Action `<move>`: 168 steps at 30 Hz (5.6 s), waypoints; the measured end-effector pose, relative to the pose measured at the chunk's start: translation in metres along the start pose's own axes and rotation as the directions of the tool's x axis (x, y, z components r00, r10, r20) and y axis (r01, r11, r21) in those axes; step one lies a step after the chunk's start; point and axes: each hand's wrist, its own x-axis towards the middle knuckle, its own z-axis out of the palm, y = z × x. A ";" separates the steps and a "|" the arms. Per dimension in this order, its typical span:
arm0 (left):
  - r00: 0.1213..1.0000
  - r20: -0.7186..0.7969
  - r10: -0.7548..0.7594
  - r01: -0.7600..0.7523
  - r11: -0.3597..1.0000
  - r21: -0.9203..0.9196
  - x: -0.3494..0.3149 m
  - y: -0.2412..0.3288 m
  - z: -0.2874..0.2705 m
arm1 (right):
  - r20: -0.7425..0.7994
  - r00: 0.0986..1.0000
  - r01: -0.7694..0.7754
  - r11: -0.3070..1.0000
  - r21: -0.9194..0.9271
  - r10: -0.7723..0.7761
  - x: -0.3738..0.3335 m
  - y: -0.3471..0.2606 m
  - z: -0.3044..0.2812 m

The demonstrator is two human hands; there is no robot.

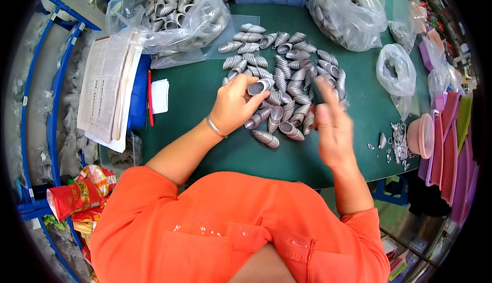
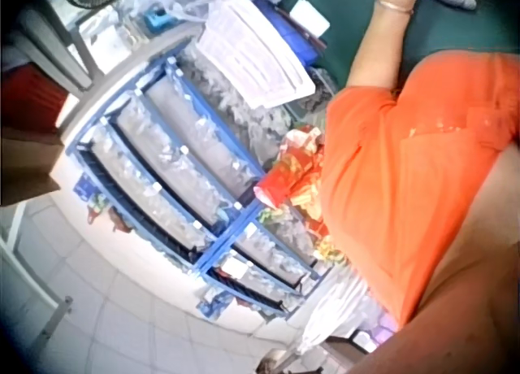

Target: The person repeatedly picks up two small metal spiral pieces from a pile on a green table and joins them together by hand. They occasionally use pliers to assist with joining or adjusting the pieces. The joined pieces are placed back onto the table, and the process continues with additional pieces from the pile.

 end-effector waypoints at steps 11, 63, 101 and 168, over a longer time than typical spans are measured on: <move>0.998 -0.016 0.058 -0.059 0.997 -0.044 0.010 0.000 -0.004 | -0.144 0.976 0.195 0.952 0.238 -0.163 0.012 -0.018 -0.004; 0.891 0.325 -0.317 0.451 0.688 -0.568 0.057 -0.015 -0.002 | 0.025 0.957 -0.287 0.933 0.217 0.289 -0.023 0.024 0.013; 0.905 0.025 0.425 -0.425 0.905 -0.013 0.028 0.001 0.005 | 0.244 0.944 -0.182 0.967 -0.176 0.222 0.010 0.011 0.001; 0.883 0.070 0.465 -0.403 0.825 -0.397 0.015 0.049 0.016 | 0.098 0.958 -0.269 0.727 0.632 0.268 -0.024 0.041 0.002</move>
